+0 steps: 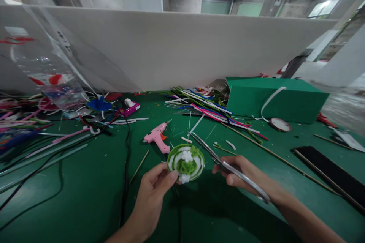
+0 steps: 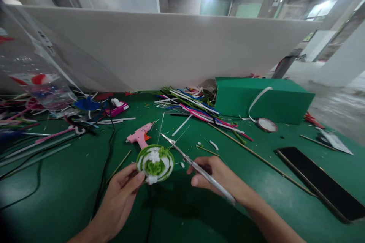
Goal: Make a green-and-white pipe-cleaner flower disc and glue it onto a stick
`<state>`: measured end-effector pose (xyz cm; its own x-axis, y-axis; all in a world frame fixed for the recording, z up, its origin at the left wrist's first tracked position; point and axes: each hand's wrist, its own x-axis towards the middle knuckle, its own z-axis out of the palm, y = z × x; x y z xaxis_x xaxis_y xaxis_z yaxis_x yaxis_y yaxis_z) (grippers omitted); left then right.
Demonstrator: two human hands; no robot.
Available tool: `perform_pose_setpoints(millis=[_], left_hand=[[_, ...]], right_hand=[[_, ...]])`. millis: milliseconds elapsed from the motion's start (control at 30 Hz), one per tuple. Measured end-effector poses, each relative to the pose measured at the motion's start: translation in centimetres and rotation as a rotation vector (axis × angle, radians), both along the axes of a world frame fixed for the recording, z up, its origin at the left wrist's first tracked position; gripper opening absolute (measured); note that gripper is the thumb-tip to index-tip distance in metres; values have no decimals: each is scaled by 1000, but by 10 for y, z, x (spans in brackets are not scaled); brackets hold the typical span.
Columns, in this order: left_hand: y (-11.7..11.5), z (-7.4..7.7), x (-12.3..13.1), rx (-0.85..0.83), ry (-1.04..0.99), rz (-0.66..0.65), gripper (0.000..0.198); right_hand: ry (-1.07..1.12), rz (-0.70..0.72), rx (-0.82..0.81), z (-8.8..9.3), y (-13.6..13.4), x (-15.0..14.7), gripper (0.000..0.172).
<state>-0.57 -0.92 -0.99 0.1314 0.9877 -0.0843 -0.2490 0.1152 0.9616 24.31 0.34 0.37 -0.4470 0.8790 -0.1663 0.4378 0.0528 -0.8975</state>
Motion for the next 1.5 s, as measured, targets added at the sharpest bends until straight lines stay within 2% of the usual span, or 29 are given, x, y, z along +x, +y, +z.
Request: perform_pose_setpoints(millis=[233,433,500,667,933,1500], left_hand=[[0,-1,-1,8,3,-8,8],[-1,0,-1,-4,16,-20,8],[-2,-1,-1,-3,22,-20,8],[-1,-1,0,3,35,-15,8],[-1,0,1,-4,58,-17,10],[-1,1,2,-6,74,-14,9]], right_hand=[[-19,-17,22,2,1,-3,68],[-73,-34,97,1,-3,-8,39],[-101,-59,122,-1,-4,-10,35],[-129,-68,135,-5,-5,-12,33],[-309,-52,354,-8,-4,-10,36],[-237,-147,367,-14,-10,-20,34]])
